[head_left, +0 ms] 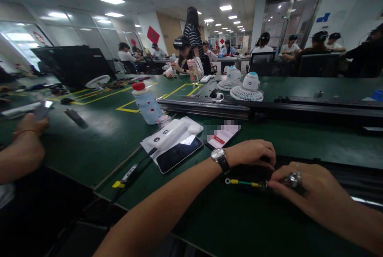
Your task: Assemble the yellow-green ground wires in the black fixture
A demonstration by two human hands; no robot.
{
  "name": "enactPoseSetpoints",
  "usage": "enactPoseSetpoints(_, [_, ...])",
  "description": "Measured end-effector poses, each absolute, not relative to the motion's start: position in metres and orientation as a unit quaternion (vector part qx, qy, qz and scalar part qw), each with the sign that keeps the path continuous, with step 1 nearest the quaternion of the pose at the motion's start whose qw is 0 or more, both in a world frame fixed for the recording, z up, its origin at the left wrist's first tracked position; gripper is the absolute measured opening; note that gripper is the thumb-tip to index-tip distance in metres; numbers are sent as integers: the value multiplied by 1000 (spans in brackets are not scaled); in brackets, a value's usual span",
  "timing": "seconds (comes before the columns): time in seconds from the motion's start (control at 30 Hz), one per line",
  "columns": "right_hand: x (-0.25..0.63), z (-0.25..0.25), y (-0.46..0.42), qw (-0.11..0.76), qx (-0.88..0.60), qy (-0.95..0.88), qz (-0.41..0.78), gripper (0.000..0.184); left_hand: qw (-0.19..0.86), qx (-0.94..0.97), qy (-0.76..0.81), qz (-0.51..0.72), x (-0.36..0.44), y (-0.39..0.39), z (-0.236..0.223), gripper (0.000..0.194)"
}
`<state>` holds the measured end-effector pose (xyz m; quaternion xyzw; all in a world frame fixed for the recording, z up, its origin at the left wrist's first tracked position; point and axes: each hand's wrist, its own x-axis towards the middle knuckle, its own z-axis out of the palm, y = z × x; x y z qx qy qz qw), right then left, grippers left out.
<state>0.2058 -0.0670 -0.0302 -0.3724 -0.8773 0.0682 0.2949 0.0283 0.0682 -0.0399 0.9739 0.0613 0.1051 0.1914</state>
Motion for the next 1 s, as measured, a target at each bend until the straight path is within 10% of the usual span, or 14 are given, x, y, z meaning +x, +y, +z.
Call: enactPoseSetpoints(1.0, [210, -10, -61, 269, -420, -861, 104, 21, 239, 961, 65, 121, 27, 76, -42, 12])
